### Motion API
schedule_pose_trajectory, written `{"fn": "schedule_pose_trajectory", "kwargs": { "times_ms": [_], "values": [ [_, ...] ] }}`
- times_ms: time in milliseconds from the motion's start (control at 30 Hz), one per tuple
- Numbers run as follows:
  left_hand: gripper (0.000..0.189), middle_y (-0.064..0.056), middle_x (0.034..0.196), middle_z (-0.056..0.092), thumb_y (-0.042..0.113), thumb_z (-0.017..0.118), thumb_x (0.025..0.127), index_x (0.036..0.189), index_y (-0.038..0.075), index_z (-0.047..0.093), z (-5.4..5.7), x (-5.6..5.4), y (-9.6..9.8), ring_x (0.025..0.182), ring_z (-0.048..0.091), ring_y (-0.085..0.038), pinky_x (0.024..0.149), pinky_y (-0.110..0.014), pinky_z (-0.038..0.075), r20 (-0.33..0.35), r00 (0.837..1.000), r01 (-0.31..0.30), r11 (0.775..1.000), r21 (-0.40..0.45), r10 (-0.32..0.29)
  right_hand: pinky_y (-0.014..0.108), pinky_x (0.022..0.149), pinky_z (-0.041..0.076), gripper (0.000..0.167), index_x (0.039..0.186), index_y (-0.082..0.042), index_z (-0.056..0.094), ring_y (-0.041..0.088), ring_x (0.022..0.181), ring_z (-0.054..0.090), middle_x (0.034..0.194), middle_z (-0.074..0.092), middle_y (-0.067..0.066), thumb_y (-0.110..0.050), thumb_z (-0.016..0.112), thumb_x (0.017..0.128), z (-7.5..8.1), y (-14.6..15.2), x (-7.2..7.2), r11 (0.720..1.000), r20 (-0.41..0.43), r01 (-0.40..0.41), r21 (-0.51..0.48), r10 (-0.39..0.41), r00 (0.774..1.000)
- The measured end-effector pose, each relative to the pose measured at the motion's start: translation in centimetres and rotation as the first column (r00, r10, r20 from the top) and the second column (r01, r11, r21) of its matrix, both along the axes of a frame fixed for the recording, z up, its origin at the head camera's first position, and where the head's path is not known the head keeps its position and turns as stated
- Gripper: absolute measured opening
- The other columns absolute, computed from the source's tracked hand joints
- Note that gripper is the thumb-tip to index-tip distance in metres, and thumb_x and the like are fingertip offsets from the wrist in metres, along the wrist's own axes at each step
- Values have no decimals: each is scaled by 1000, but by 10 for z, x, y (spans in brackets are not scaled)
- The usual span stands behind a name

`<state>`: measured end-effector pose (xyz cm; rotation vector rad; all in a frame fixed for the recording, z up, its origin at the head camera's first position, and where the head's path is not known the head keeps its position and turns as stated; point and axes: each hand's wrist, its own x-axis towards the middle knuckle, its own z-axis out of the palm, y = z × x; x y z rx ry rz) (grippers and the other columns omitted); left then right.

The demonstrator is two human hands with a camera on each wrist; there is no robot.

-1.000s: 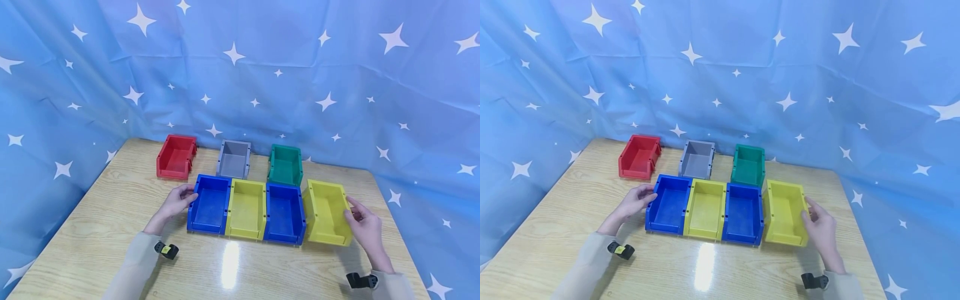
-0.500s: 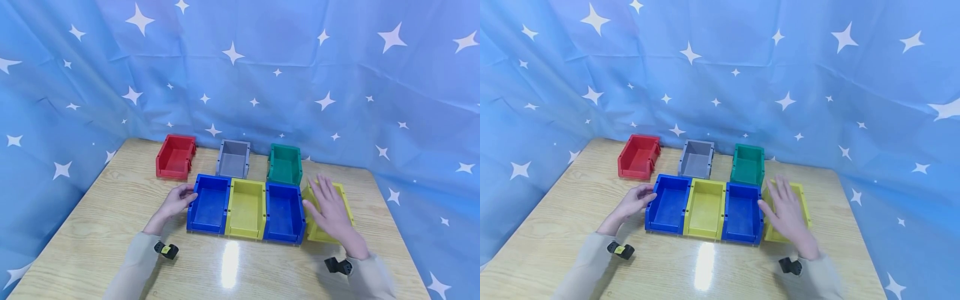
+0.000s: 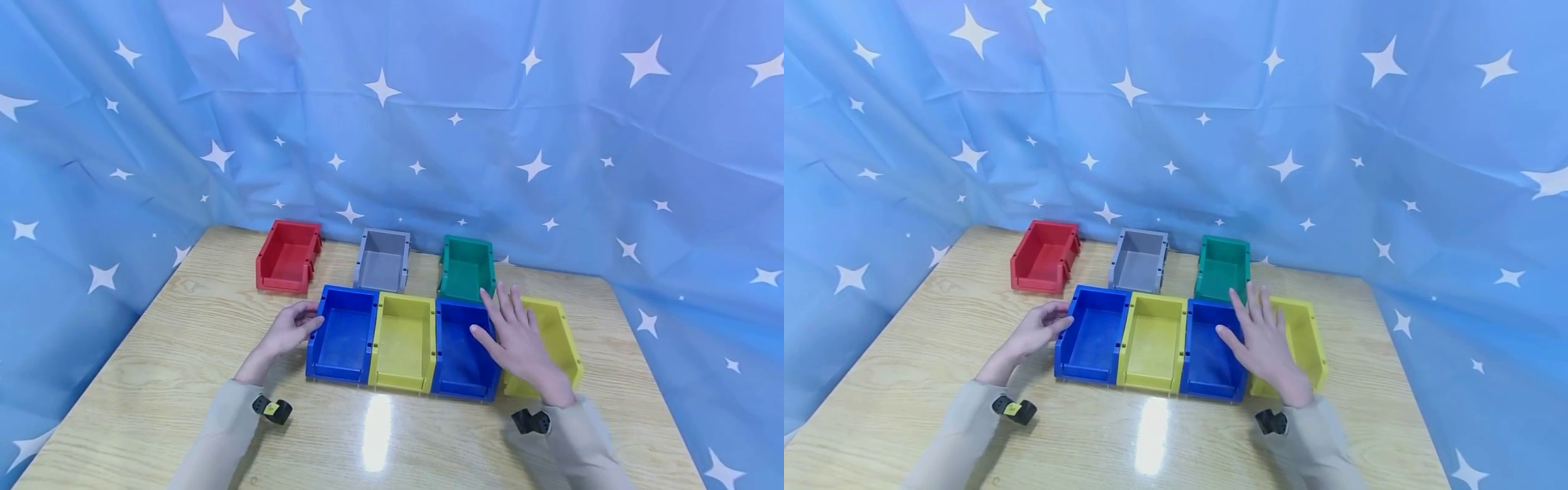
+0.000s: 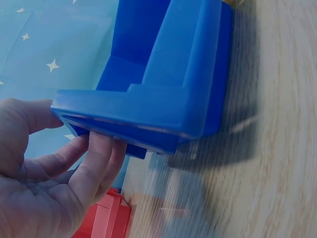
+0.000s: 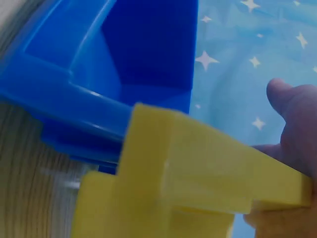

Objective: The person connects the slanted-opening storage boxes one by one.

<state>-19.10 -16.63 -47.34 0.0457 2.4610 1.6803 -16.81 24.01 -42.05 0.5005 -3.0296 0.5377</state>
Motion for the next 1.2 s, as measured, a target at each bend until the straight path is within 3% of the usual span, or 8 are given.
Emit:
{"fn": "schedule_pose_trajectory", "kwargs": {
  "times_ms": [367, 567, 767, 867, 1200],
  "values": [
    [33, -25, 111, 59, 8, 56, 93, 121, -9, 51, 3, 2, 0, 95, 61, -30, 73, -31, 54, 10, 1000, -2, 1000, 0, 2, 71, 101, 8, 75, 150, -11, 22, 34, 141, -12, 155, 7, 19, -52, 48, 93, -15, -7, -1, 999, -42, 22, 48, -20, 999],
    [33, -24, 113, 59, 7, 56, 93, 122, -8, 52, -1, 0, -1, 98, 60, -33, 75, -33, 55, 14, 1000, -11, 1000, 4, 11, 72, 100, 10, 77, 149, -11, 23, 37, 141, -7, 155, 10, 18, -54, 50, 91, -18, -10, -5, 997, -58, 18, 79, -13, 998],
    [32, -24, 112, 59, 8, 56, 93, 121, -8, 52, -3, -1, -1, 95, 61, -32, 72, -31, 54, 7, 1000, -4, 1000, 4, 4, 72, 100, 13, 78, 148, -10, 27, 41, 140, -1, 153, 16, 19, -56, 50, 90, -38, -10, -6, 993, -68, 3, 118, 5, 998],
    [32, -23, 111, 60, 9, 56, 93, 121, -8, 53, -3, -1, -1, 93, 61, -29, 72, -30, 54, 8, 1000, 5, 1000, -3, -5, 70, 101, 15, 77, 148, -10, 28, 39, 141, -1, 153, 19, 19, -55, 52, 89, -46, -8, -4, 996, -83, 8, 94, -1, 997],
    [33, -23, 115, 59, 9, 56, 93, 123, -6, 52, -2, -2, 0, 95, 61, -29, 74, -32, 55, 14, 1000, -5, 1000, -19, 5, 69, 100, 19, 75, 147, -9, 30, 40, 141, 1, 151, 23, 21, -50, 56, 89, -52, -7, -3, 1000, -150, -18, 12, 20, 988]
  ]
}}
